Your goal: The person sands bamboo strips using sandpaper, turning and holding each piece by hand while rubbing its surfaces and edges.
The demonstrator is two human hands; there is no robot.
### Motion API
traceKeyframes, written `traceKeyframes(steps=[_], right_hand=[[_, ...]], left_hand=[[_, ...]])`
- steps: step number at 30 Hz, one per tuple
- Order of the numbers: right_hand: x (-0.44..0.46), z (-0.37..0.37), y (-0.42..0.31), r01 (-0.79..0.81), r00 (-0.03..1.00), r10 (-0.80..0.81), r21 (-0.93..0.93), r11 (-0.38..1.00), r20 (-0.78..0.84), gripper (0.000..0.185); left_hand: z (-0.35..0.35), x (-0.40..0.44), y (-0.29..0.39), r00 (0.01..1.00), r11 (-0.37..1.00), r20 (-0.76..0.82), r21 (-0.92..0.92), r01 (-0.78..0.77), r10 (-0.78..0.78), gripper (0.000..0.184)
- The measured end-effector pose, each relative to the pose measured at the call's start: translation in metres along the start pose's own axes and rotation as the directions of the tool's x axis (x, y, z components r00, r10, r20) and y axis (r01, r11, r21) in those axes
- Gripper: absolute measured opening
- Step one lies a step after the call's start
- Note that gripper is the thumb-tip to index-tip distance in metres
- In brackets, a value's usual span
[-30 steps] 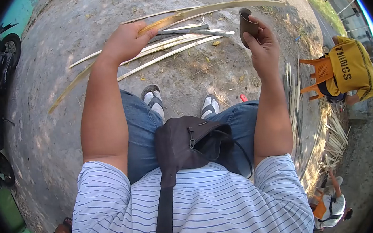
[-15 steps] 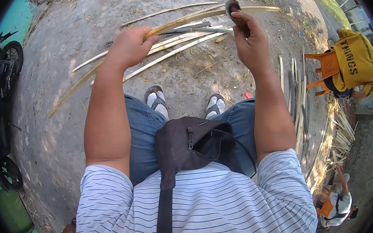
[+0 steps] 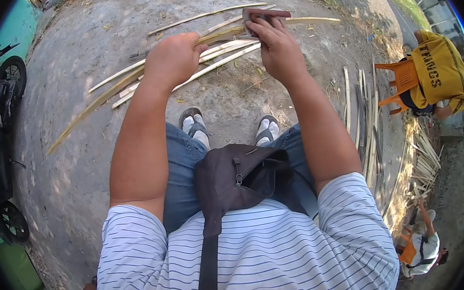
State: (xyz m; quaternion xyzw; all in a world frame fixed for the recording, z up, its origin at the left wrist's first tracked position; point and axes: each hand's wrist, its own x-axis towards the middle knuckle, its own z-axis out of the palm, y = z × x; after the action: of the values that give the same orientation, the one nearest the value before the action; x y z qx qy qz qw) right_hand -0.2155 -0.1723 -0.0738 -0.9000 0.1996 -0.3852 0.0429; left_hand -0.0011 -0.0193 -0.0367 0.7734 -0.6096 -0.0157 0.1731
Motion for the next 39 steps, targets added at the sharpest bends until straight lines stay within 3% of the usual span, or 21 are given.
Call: traceKeyframes(steps=[1,4,7,10,13,16,19,21,23,24,25,27,29,30,32,33,35,36,39], right_hand=[[0.000,-0.001,0.019,-0.116,0.992,0.115,-0.014,0.993,-0.047,0.040],[0.001,-0.004,0.025,-0.151,0.988,0.154,0.064,0.986,-0.032,0.040],[-0.001,0.013,-0.037,0.068,0.991,-0.081,0.128,0.989,0.103,0.042],[-0.001,0.013,-0.024,0.039,0.995,-0.048,0.109,0.993,0.085,0.043],[-0.005,0.008,0.052,-0.245,0.967,0.254,0.200,0.949,-0.020,0.041],[-0.005,0.004,0.028,-0.264,0.964,0.261,0.139,0.954,0.042,0.038],[0.000,0.017,-0.050,0.068,0.992,-0.086,0.187,0.980,0.091,0.044],[0.001,0.017,-0.047,0.082,0.988,-0.111,0.255,0.963,0.103,0.043],[0.003,0.009,-0.009,-0.008,0.999,0.003,0.139,0.990,0.032,0.038],[0.000,0.005,0.017,-0.178,0.984,0.173,0.151,0.972,0.041,0.037],[-0.007,0.005,0.048,-0.250,0.968,0.252,0.111,0.962,0.003,0.038],[-0.017,0.008,0.070,-0.301,0.953,0.301,0.168,0.939,0.022,0.039],[-0.007,0.004,0.022,-0.236,0.971,0.227,0.145,0.961,0.073,0.039],[-0.003,0.006,-0.006,-0.114,0.991,0.106,0.102,0.988,0.077,0.041],[0.000,0.015,-0.050,0.141,0.985,-0.159,0.213,0.967,0.073,0.042],[-0.003,0.021,-0.055,0.173,0.979,-0.188,0.173,0.969,0.074,0.043],[0.000,0.018,-0.030,0.088,0.989,-0.108,0.180,0.980,0.105,0.044],[0.004,0.008,-0.014,0.037,0.999,-0.041,0.112,0.993,0.032,0.043],[-0.008,0.000,0.067,-0.318,0.947,0.319,0.197,0.927,0.029,0.033]], left_hand=[[-0.004,0.000,-0.002,1.000,1.000,0.000,-0.008,0.021,-0.021,0.028],[-0.007,0.000,-0.001,0.999,0.996,0.009,0.081,0.041,-0.042,0.029],[0.003,0.003,0.003,1.000,0.993,0.001,0.111,-0.026,0.026,0.028],[0.005,0.003,-0.004,0.998,0.996,-0.051,0.079,-0.031,0.035,0.027],[-0.010,-0.006,-0.009,0.997,0.998,-0.076,0.049,0.032,-0.028,0.026],[-0.006,-0.004,-0.013,0.996,0.996,-0.090,0.087,0.004,0.004,0.024],[-0.001,0.000,0.000,0.997,0.993,-0.067,0.112,-0.027,0.034,0.023],[0.002,0.000,-0.004,0.998,0.995,-0.044,0.095,-0.030,0.034,0.023],[-0.005,-0.002,-0.011,0.999,0.996,-0.043,0.087,-0.016,0.020,0.023],[-0.012,-0.007,-0.013,0.999,0.997,-0.050,0.082,0.006,-0.002,0.023],[-0.016,-0.010,-0.014,0.998,0.997,-0.057,0.075,0.029,-0.025,0.023],[-0.016,-0.011,-0.012,0.998,0.994,-0.069,0.109,0.021,-0.014,0.023],[-0.014,-0.006,-0.006,0.998,0.993,-0.058,0.121,0.009,-0.002,0.023],[-0.011,-0.003,0.000,0.999,0.993,-0.038,0.117,0.006,-0.002,0.023],[-0.006,-0.001,0.002,0.999,0.996,-0.029,0.083,-0.010,0.013,0.024],[-0.005,-0.001,-0.003,0.999,0.998,-0.037,0.057,-0.030,0.032,0.024],[-0.007,-0.003,-0.009,0.998,0.998,-0.047,0.042,-0.040,0.042,0.024],[-0.011,-0.005,-0.011,0.998,0.998,-0.060,0.051,-0.021,0.024,0.024],[-0.020,-0.010,-0.014,0.998,0.994,-0.064,0.104,0.023,-0.017,0.026]])
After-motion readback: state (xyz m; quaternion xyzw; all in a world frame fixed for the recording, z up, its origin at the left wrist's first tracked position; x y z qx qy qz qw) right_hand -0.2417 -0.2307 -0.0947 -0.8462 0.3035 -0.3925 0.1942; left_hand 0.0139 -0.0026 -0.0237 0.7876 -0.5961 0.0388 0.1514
